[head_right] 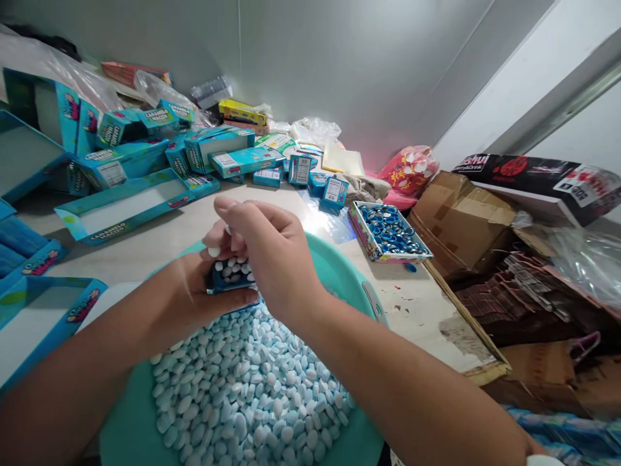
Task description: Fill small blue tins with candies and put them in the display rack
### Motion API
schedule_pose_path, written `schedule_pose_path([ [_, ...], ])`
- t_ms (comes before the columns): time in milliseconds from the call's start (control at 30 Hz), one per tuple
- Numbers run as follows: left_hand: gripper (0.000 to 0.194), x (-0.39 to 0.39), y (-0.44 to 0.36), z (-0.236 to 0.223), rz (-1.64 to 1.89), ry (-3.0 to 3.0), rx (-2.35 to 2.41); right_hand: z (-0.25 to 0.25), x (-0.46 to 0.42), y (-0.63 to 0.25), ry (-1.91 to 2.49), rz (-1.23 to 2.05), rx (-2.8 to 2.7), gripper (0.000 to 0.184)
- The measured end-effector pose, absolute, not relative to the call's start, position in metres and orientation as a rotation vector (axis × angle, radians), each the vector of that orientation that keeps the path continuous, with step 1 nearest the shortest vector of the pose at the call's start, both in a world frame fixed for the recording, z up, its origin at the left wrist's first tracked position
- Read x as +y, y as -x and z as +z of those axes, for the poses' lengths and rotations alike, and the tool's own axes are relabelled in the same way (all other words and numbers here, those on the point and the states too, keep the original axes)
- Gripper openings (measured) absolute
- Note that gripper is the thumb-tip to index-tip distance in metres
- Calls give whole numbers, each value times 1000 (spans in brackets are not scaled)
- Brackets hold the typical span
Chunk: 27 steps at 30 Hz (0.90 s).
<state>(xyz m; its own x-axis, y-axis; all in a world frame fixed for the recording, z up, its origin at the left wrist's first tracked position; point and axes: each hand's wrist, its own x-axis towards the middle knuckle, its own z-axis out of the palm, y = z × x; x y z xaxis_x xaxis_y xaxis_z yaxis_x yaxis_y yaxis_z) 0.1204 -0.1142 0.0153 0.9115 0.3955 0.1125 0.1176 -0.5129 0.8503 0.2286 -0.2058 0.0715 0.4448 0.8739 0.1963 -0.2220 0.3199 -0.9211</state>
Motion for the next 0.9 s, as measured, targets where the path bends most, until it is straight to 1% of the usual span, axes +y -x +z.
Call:
schedule_pose_path([
  [133, 43, -114, -119, 22, 285, -2169, 312, 70, -206, -228, 932, 873, -798, 43],
  [300, 35, -116, -119, 21, 364, -2098, 361, 70, -207, -224, 968, 805, -883, 39],
  [400, 36, -117, -121, 22, 370, -2025, 362, 71, -208, -224, 993, 812, -880, 39],
  [467, 37, -116, -121, 25, 339, -1999, 358, 71, -208, -225, 1030, 802, -872, 36],
  [600, 35, -114, -118, 35, 227, -2036, 359, 70, -208, -227, 1059, 794, -834, 32],
  [767, 31, -113, -116, 43, 220, -2007, 367, 67, -209, -228, 1035, 766, -873, 28],
  [900, 27, -114, -116, 41, 182, -2007, 402, 64, -209, -229, 1036, 780, -859, 24],
])
